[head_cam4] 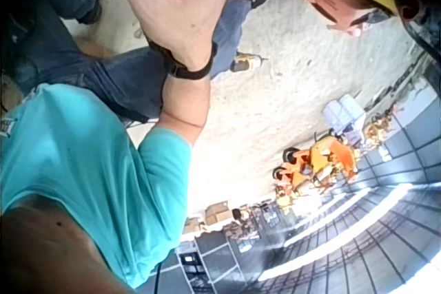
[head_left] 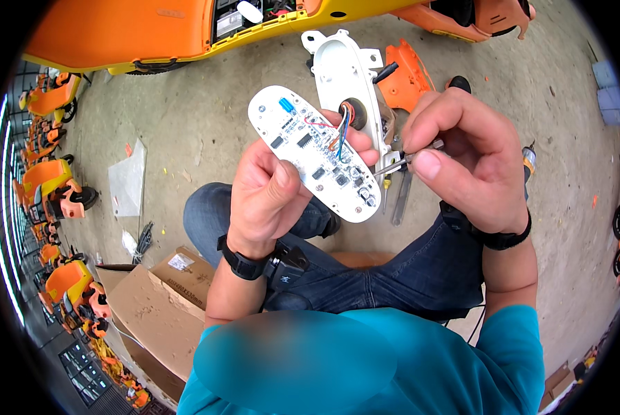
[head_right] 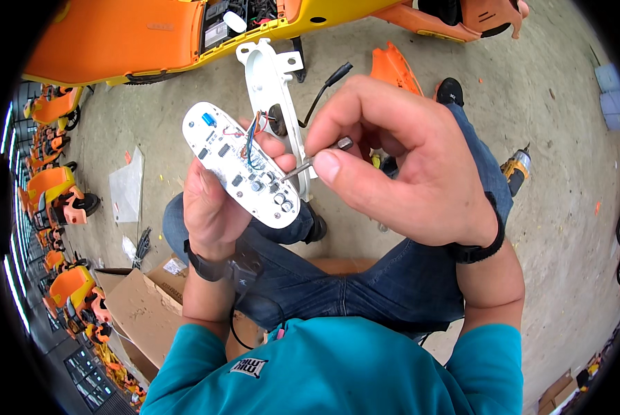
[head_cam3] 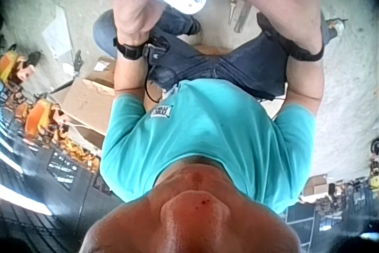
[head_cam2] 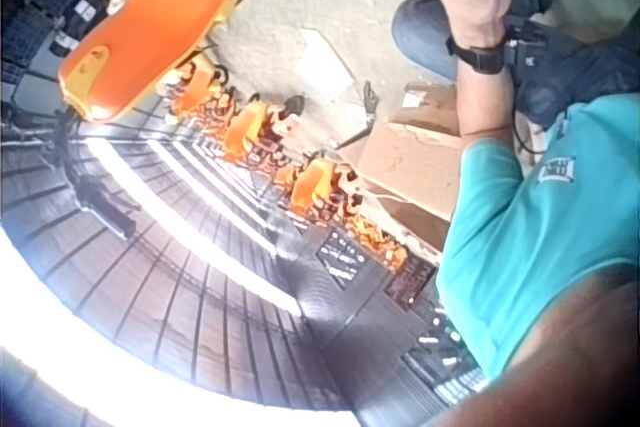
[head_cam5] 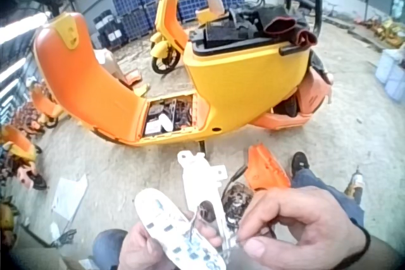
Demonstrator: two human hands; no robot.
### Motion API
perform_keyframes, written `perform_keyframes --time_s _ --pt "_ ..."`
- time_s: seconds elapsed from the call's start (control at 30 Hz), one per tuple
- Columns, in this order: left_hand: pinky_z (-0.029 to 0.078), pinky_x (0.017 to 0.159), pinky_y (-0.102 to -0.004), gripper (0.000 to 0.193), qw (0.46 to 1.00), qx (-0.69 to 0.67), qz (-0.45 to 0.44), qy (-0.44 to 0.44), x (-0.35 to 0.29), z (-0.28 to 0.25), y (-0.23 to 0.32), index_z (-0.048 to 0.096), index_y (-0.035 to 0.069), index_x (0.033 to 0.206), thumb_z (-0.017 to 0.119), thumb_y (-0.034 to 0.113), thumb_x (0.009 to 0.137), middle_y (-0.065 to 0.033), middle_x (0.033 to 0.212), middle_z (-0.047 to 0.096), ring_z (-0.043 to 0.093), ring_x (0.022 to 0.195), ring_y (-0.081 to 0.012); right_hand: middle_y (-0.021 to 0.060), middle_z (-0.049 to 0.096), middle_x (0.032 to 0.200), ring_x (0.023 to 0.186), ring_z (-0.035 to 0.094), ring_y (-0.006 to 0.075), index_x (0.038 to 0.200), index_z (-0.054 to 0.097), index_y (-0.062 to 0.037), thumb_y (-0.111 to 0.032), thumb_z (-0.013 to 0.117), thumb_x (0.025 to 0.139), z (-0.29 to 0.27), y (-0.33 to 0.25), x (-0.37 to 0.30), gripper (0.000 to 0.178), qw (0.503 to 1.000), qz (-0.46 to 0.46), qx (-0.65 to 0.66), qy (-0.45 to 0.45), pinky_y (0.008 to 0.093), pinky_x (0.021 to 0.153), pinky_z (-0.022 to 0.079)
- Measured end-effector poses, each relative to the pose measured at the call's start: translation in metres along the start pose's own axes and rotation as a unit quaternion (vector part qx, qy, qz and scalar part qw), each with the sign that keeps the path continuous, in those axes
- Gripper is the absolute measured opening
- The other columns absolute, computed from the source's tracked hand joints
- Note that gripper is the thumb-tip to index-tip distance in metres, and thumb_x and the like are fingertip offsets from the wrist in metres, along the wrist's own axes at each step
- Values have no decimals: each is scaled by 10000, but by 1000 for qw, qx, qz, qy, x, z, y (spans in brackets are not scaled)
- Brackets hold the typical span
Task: The person uses a screwdriver to work on a circuit board within a white plastic housing, handling the board and small screws while sitting in a garage environment.
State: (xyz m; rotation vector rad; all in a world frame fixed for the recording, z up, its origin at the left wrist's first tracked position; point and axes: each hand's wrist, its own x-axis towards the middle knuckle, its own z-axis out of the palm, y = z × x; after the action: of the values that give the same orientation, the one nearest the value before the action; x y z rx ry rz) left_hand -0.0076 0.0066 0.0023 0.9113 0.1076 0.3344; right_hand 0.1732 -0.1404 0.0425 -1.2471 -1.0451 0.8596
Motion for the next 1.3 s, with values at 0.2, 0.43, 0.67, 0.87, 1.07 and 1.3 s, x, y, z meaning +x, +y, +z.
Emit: perform_keyframes --time_s 0.2,0.43,0.67,0.87,1.07,1.3 --pt "454 978 -484 651 1000 -8 10 -18 1 -3 -1 368 -45 1348 610 359 899 -253 1238 548 562 1149 -368 78 558 852 766 514 134 905 567 9 -47 614 798 1 -2 1 130 1000 -2 8 4 246 689 407" --pt "480 943 -534 736 998 -24 -15 53 3 9 2 398 -52 1286 711 401 798 -241 1148 582 601 1076 -356 92 566 861 779 524 150 910 569 15 -36 624 780 6 -8 0 151 999 36 16 37 253 721 424" --pt "539 854 -503 691 992 -61 -33 104 0 19 8 459 -54 1221 751 371 761 -261 1059 620 642 982 -382 87 621 844 685 546 112 931 645 17 -2 672 779 0 -3 1 156 999 -50 3 14 218 596 410" --pt "526 879 -512 665 995 -7 -28 96 -4 14 5 451 -61 1218 684 408 808 -255 1066 616 635 996 -372 82 616 835 626 530 106 917 654 -1 -30 700 772 0 -3 4 156 998 -60 -27 11 216 568 402" --pt "446 990 -431 640 1000 -28 -13 0 -1 2 2 379 -83 1330 637 304 890 -226 1204 582 566 1153 -305 52 609 795 583 506 93 905 649 -11 -35 695 783 2 1 5 133 995 -74 -70 2 219 526 376" --pt "445 995 -435 616 1000 -21 0 -5 -2 2 0 381 -86 1329 626 280 899 -227 1211 577 559 1161 -306 28 604 768 577 496 82 907 643 -13 -46 673 809 3 3 5 107 994 -71 -82 -8 215 522 374"
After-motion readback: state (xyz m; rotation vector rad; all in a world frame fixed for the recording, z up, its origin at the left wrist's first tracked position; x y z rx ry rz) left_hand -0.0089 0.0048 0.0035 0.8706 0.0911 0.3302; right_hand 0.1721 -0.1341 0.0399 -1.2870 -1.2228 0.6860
